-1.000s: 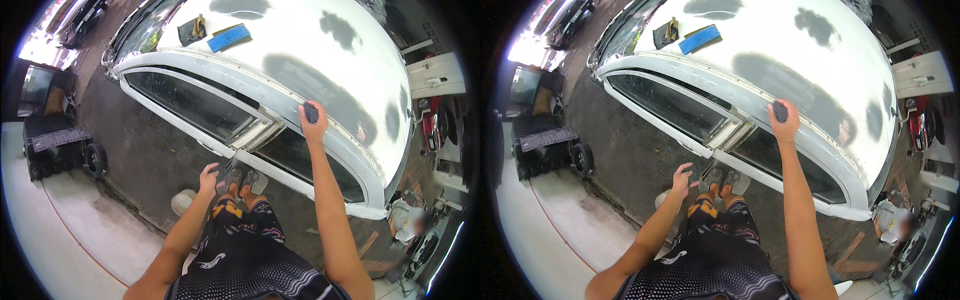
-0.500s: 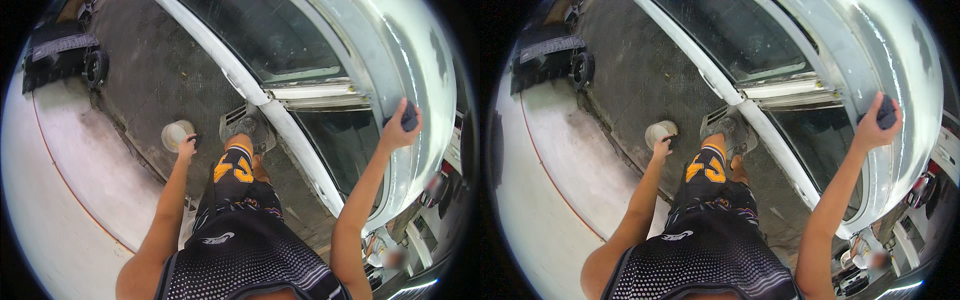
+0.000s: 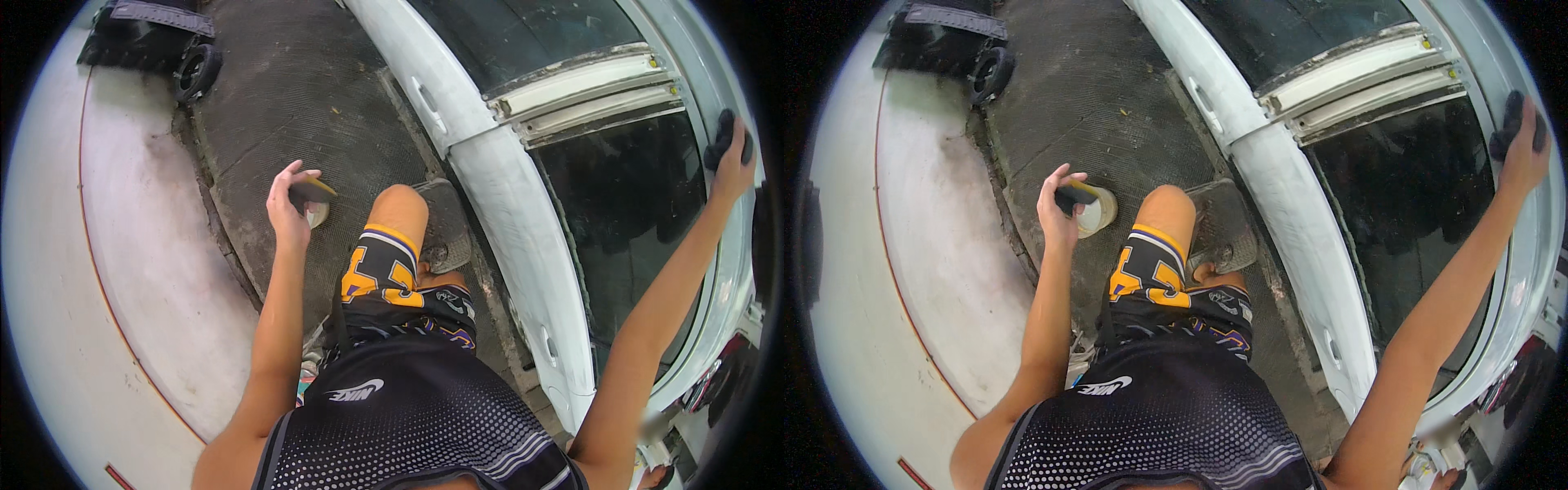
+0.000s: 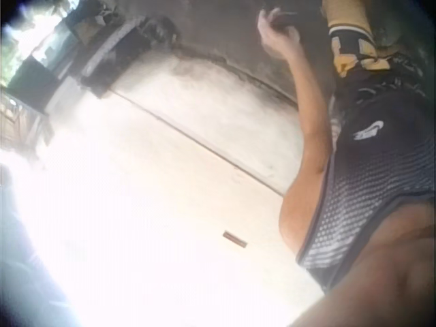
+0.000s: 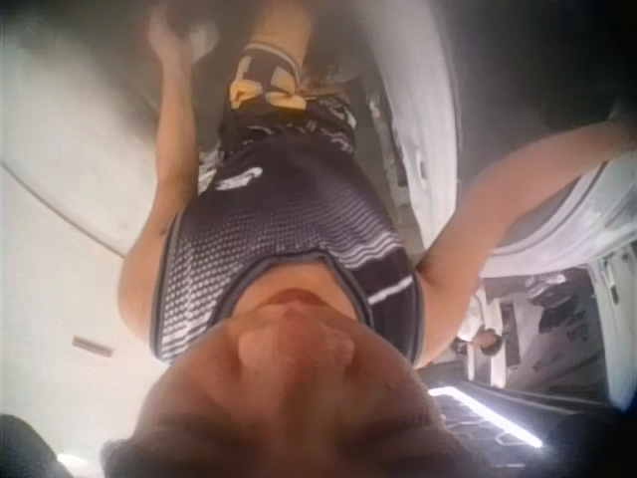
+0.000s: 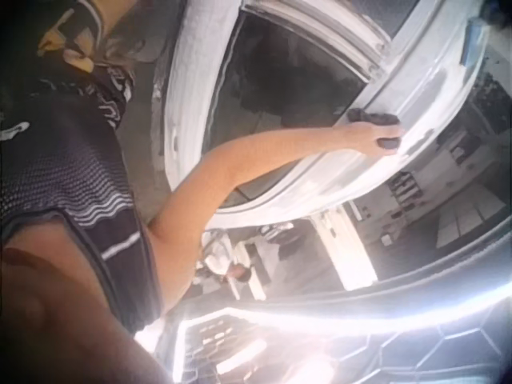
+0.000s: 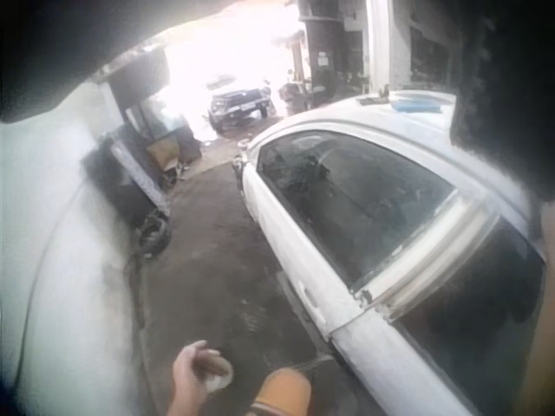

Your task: The person sands the hood of a white car using a sanding block and a cloth. They repeatedly rub the surface, occasionally dipping the cloth into a bucket of water. The person switches between different sanding blocks and continues sanding various areas of the hood.

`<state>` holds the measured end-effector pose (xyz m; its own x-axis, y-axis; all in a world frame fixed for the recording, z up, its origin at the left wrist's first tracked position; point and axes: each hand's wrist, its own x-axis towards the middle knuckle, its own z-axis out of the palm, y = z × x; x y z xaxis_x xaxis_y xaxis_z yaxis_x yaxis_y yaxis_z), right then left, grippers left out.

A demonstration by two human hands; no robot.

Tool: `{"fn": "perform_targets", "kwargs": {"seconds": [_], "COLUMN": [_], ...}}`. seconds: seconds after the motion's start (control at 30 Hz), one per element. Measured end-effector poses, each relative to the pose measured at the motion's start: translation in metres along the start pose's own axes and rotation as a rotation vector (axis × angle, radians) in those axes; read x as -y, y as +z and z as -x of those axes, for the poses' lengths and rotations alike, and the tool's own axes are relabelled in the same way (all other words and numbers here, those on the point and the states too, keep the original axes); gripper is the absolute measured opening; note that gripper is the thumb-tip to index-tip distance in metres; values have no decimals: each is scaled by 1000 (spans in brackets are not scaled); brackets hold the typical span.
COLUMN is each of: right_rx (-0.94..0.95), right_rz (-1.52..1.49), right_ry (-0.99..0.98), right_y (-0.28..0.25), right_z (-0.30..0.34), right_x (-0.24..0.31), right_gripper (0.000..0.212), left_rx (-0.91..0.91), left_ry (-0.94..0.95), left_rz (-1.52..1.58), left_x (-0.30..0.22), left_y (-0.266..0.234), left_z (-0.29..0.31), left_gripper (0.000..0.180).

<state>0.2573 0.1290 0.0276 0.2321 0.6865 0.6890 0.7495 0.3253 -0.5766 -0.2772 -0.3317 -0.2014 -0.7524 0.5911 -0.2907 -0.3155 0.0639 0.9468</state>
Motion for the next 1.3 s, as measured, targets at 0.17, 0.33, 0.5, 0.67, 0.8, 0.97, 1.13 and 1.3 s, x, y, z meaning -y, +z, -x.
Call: {"fn": "perform_targets", "kwargs": {"seconds": [0.17,0.33,0.5,0.67,0.8,0.97,1.13,1.3], "right_rx": [323,1061,1462,1639,1533,1582,1609,1605], "right_rz": [-660,-715,-951,-953,-614,-403,-264,-253], "right_ry": [253,620,393,270,325,833,1081,1106], "right_y": [-23,21,79,172,256,275,257,265], "right_z": [172,468,688,827,971,1113,1212,1269], "right_x": [63,138,216,259,225,140,88,79], "right_gripper": [50,59,57,61,55,40,36,37], "left_rx": [330,592,415,332,234,270,286,323], "left_ry": [49,-313,-80,-111,115,173,-87,-321], "left_rz": [-191,-432,-642,-786,-1103,-1434,-1604,-1750], "left_x": [-11,55,158,219,355,532,704,839], "left_y": [11,-1,-119,-274,-408,-502,-558,-575], "left_z": [50,90,68,-16,-122,-254,-345,-359], "left_gripper": [39,57,85,31,30,32,30,25]}}
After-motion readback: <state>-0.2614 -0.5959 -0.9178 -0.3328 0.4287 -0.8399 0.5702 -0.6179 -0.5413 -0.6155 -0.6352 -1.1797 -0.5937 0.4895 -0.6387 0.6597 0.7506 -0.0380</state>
